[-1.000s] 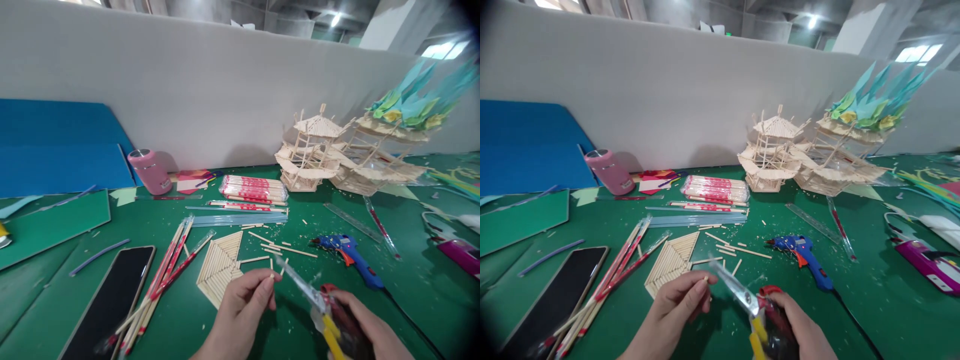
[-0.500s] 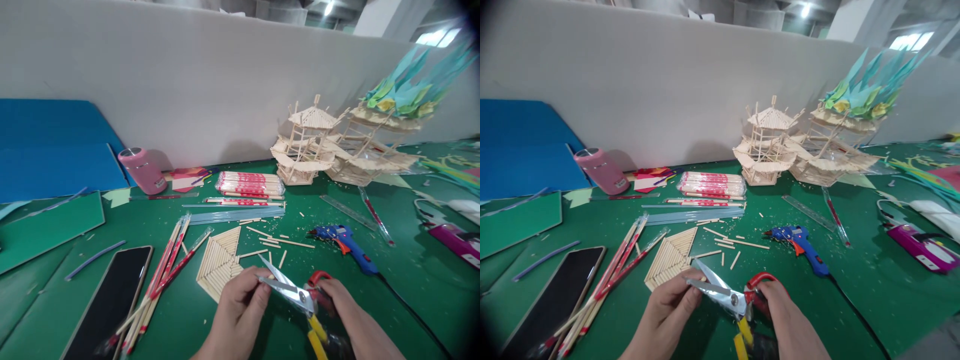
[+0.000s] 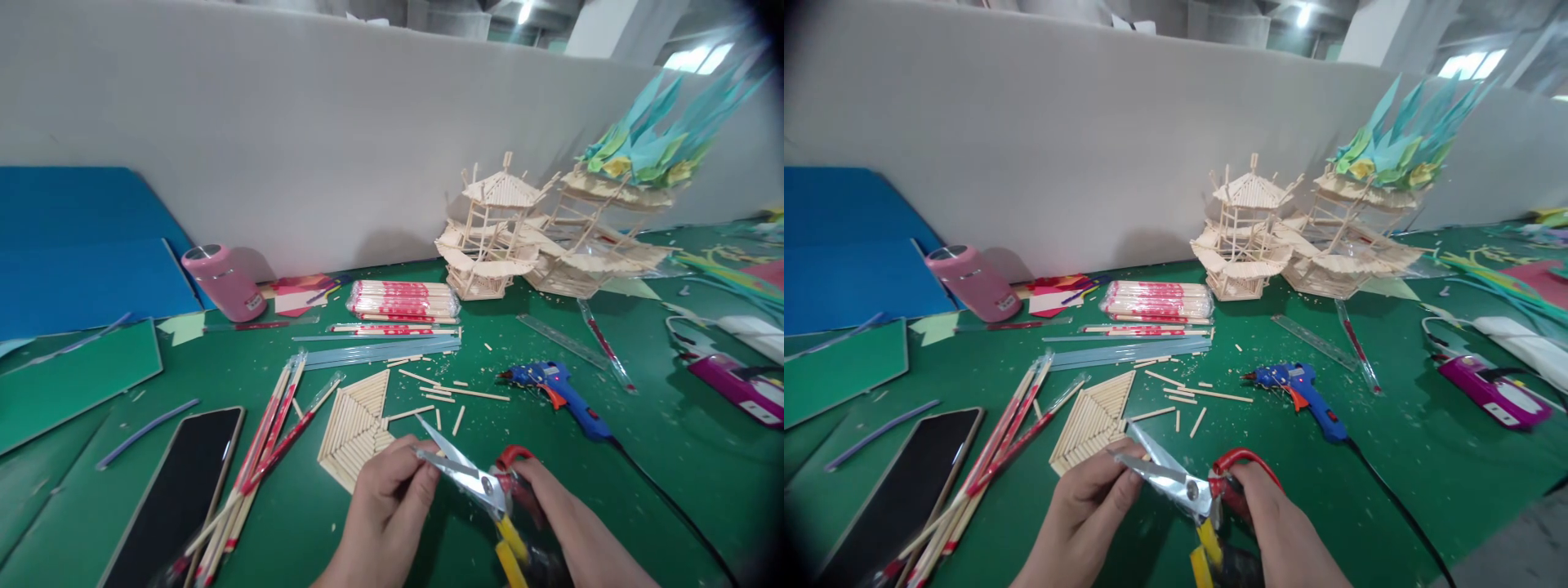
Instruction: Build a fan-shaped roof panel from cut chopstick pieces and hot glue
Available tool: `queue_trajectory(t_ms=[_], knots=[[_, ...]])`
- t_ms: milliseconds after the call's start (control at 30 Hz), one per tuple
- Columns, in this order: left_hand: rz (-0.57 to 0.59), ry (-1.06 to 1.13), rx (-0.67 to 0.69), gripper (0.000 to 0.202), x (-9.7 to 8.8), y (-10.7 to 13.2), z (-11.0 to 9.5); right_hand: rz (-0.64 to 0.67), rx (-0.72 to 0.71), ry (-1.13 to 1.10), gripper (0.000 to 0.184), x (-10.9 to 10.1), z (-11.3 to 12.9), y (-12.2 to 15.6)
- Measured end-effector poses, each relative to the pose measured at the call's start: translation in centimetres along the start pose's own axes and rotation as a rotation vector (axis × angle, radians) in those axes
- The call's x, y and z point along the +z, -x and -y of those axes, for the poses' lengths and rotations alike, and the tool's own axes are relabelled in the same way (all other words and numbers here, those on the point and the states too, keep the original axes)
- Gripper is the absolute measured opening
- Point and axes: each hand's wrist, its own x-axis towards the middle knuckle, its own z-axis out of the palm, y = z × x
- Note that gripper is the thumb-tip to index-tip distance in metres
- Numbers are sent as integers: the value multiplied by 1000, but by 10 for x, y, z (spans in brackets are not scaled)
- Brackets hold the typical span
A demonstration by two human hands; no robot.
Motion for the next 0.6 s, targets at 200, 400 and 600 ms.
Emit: queue_trajectory(t_ms=[200, 400, 600], knots=[[8, -193, 186, 18, -2, 4, 2, 50, 130, 36, 64, 6, 13, 17], [9, -366, 255, 16, -4, 7, 0, 94, 144, 24, 53, 22, -2, 10], [-9, -436, 268, 16, -4, 8, 0, 86, 112, 64, 49, 26, -10, 14]])
